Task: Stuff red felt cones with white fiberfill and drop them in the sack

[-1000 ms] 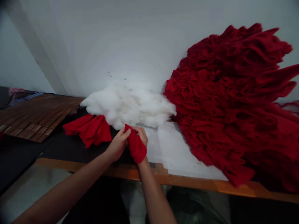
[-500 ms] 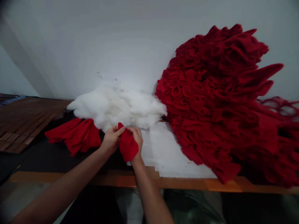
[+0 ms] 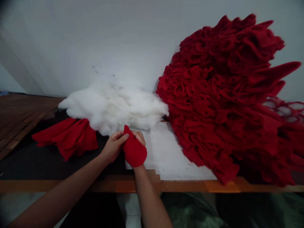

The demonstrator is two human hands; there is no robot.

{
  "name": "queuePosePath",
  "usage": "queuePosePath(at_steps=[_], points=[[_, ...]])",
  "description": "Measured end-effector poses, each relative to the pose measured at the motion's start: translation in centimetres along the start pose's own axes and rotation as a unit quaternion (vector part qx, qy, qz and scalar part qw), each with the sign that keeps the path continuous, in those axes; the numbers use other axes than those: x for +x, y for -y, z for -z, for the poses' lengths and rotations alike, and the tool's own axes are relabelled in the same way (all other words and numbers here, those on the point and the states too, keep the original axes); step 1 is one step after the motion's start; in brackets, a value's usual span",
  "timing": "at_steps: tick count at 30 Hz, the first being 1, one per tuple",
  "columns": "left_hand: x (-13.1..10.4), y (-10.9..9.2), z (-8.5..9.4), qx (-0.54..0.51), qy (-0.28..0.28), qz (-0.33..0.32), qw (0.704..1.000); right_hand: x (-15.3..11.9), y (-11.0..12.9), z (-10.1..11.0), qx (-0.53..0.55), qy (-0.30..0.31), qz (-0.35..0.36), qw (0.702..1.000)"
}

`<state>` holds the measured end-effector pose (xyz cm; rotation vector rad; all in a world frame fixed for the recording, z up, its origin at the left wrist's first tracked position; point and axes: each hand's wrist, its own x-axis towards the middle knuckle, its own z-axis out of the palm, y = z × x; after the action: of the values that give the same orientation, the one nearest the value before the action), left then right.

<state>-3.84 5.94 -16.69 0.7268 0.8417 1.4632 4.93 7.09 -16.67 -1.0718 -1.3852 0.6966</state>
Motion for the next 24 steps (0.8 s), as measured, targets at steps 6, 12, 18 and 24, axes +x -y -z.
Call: queuePosePath(at_steps=[6, 12, 18, 24], points=[[0.2, -0.8, 0.1, -0.048, -0.015, -0.025, 0.998, -0.5, 1.2, -0.9, -0.061, 0.016, -0.139, 0.988], [-0.2, -0.5, -0.3, -0.127, -0.046, 0.006, 0.991, -1.2, -1.8, -2.0, -0.058, -0.045, 0.083, 0.994], [-0.6, 0.3, -0.6, -0.129, -0.055, 0.009, 0.990, -1.3, -2.6, -1.6, -0.082, -0.084, 0.051, 0.992], [-0.7, 0.7, -0.8, -0.144, -0.062, 0.010, 0.988, -1.5, -1.4, -1.7, -0.046, -0.089, -0.047, 0.994]])
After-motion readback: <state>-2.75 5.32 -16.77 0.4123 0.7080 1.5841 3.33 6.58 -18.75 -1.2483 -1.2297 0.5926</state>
